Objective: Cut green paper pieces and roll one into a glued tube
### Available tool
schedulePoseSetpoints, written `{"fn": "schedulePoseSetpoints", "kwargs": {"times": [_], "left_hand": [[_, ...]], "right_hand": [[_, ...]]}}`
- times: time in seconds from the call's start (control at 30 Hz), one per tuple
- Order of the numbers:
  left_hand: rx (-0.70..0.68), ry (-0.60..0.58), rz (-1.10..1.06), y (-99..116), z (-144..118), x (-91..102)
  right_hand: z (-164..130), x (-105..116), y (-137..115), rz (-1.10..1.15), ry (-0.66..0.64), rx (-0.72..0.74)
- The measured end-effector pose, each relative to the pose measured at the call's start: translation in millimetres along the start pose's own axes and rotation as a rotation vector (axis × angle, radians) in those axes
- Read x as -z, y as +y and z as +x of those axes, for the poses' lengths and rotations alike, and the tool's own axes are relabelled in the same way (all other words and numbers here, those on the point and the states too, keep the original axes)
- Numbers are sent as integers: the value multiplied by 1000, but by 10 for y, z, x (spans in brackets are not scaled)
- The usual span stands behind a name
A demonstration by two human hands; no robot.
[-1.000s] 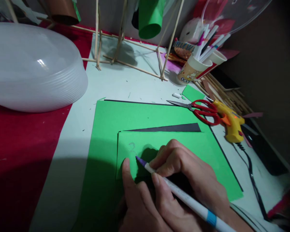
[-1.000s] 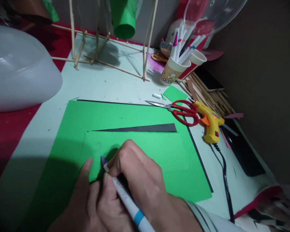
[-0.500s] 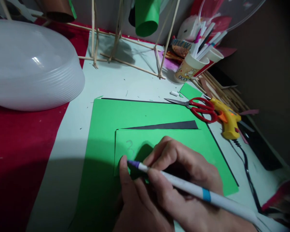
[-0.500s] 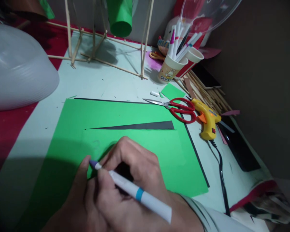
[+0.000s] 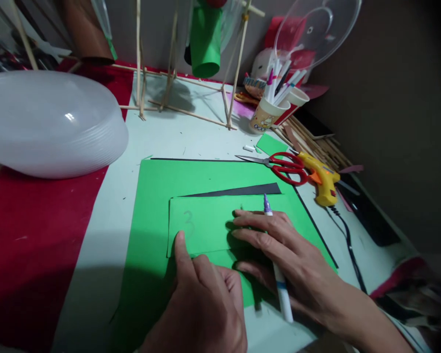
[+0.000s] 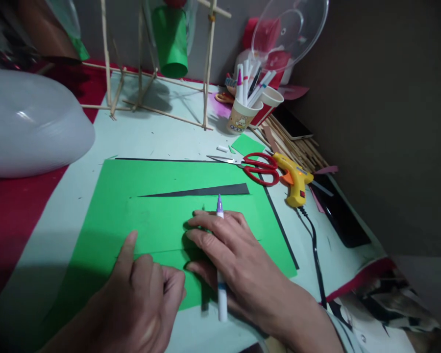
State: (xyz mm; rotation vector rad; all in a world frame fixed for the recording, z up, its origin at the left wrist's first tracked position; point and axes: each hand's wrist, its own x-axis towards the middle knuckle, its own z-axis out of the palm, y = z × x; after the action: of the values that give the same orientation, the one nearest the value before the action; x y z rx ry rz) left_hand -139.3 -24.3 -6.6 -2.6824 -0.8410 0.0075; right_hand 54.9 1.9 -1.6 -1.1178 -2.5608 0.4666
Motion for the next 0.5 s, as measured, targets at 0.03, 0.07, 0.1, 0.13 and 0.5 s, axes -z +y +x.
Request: {"fn": "schedulePoseSetpoints", "kwargs": {"times": [0.03,0.07,0.1,0.13,0.5], "left_hand": [[9,-8,-3,2,2,2],[15,-16,-11,2,5,6],[20,-22,-18,0,9,13],[24,-25,-23,-3,15,20],[74,-1,11,-4,26,6]], "right_hand": [[2,18,22,-50,-13,11],[15,32,49,-88,-6,19],[37,43,83,-113,7,27],[64,51,121,-127,12,34],[121,56,337,-117,-28,72]]}}
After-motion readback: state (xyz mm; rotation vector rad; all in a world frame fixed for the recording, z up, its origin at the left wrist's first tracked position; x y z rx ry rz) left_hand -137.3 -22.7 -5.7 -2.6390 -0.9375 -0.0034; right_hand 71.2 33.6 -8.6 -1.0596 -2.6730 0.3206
